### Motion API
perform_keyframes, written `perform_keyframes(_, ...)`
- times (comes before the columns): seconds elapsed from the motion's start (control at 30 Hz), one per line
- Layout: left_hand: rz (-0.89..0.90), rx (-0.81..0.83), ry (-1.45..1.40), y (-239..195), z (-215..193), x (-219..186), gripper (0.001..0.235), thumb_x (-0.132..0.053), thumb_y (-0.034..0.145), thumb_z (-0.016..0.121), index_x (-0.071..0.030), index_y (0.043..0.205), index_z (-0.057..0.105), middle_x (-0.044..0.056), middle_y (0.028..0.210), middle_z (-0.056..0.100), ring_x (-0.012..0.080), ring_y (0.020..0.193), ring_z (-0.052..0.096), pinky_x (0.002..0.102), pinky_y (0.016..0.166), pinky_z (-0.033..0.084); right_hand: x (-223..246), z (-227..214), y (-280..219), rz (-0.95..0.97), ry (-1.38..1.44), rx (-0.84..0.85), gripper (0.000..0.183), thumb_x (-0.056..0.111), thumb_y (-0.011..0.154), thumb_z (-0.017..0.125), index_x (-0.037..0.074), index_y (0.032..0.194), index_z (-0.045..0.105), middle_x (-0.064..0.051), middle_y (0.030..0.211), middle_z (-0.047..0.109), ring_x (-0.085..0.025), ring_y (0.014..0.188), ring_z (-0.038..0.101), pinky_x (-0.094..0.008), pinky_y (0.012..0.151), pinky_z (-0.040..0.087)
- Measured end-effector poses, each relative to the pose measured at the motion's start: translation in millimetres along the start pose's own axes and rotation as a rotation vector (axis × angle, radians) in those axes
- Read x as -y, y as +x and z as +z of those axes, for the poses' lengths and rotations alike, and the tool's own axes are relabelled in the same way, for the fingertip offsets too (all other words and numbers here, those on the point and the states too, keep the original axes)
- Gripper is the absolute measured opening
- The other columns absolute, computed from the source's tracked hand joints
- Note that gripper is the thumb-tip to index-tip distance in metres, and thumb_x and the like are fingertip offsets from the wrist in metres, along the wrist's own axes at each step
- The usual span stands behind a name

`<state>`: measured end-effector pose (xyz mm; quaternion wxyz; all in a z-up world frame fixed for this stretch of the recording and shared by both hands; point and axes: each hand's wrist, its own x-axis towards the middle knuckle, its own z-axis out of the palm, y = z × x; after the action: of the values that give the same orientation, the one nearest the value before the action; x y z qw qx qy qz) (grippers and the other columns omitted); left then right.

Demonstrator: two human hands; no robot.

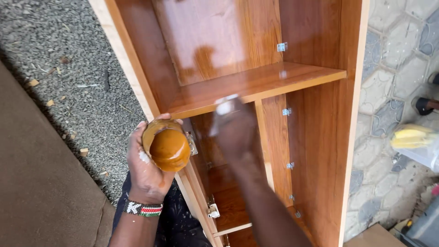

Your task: The person applies a brown liquid finish to the interior of a wooden cabinet using a cloth. They repeatedly dip the cloth into a container held in the left hand and wipe the shelves and side panels of the cabinet.

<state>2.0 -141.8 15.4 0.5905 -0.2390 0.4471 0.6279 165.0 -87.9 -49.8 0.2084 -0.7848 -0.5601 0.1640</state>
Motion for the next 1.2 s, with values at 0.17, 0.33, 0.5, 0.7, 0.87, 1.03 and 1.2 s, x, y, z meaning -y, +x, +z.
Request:
perform_keyframes(0.17, -0.030, -0.013, -0.002, 9, -23, -15, 0.050, -0.039, 0.114, 0.061, 0.004, 0.132, 0.078, 0.033, 0.125, 0.084, 0.0441, 0.114, 0.084, 0.063, 0.112, 0.067, 61, -37, -23, 0.018, 0.148, 0.562, 0.030, 0.035, 0.105, 0.082, 0.017, 0.127, 0.087, -0.018, 0.115, 0.088, -0.047, 0.115, 0.084, -0.058, 0.102, 0.066)
perform_keyframes(0.33, -0.020, -0.040, -0.111, 13, -26, -1, 0.034, -0.034, 0.114, 0.067, -0.005, 0.121, 0.082, 0.026, 0.127, 0.089, 0.0404, 0.118, 0.087, 0.062, 0.115, 0.068, 88, -139, -29, 0.120, 0.272, 0.472, 0.044, 0.018, 0.100, 0.091, 0.013, 0.143, 0.084, -0.014, 0.128, 0.090, -0.033, 0.122, 0.086, -0.049, 0.111, 0.067)
perform_keyframes(0.5, -0.096, 0.181, 0.005, 8, -27, 28, 0.054, -0.044, 0.122, 0.052, -0.002, 0.125, 0.085, 0.019, 0.128, 0.089, 0.0305, 0.111, 0.082, 0.044, 0.093, 0.066, 103, -180, -48, -0.627, -0.089, 0.495, 0.029, 0.014, 0.113, 0.073, 0.009, 0.139, 0.087, -0.011, 0.117, 0.077, -0.033, 0.107, 0.072, -0.047, 0.099, 0.059)
perform_keyframes(0.7, -0.257, 0.148, 0.051, -16, -18, 35, 0.054, -0.044, 0.122, 0.055, -0.002, 0.131, 0.088, 0.014, 0.123, 0.089, 0.0234, 0.107, 0.081, 0.035, 0.089, 0.063, 89, -164, -49, -0.770, -0.311, 0.563, 0.052, -0.001, 0.093, 0.065, 0.011, 0.138, 0.087, -0.007, 0.116, 0.078, -0.035, 0.099, 0.061, -0.051, 0.089, 0.058)
perform_keyframes(0.87, -0.292, 0.145, 0.002, -19, -22, 39, 0.053, -0.043, 0.122, 0.056, -0.002, 0.132, 0.087, 0.015, 0.112, 0.086, 0.0228, 0.093, 0.078, 0.035, 0.081, 0.062, 84, -160, -52, -0.794, -0.320, 0.547, 0.043, -0.001, 0.098, 0.069, 0.013, 0.134, 0.088, -0.006, 0.117, 0.079, -0.035, 0.098, 0.062, -0.051, 0.080, 0.059)
perform_keyframes(1.03, -0.349, 0.101, 0.095, -25, -21, 36, 0.052, -0.047, 0.120, 0.053, -0.010, 0.132, 0.088, 0.011, 0.111, 0.085, 0.0208, 0.085, 0.075, 0.038, 0.071, 0.059, 74, -159, -53, -0.756, -0.320, 0.551, 0.043, -0.001, 0.094, 0.069, 0.012, 0.130, 0.089, -0.005, 0.118, 0.081, -0.035, 0.100, 0.062, -0.052, 0.078, 0.059)
perform_keyframes(1.2, -0.346, 0.069, 0.171, -29, -19, 37, 0.052, -0.051, 0.117, 0.056, -0.013, 0.130, 0.089, 0.011, 0.116, 0.088, 0.0224, 0.089, 0.079, 0.040, 0.063, 0.060, 116, -172, -45, 0.433, 0.008, 0.727, 0.028, 0.021, 0.097, 0.082, 0.009, 0.118, 0.096, -0.007, 0.105, 0.093, -0.018, 0.094, 0.075, -0.029, 0.090, 0.054)
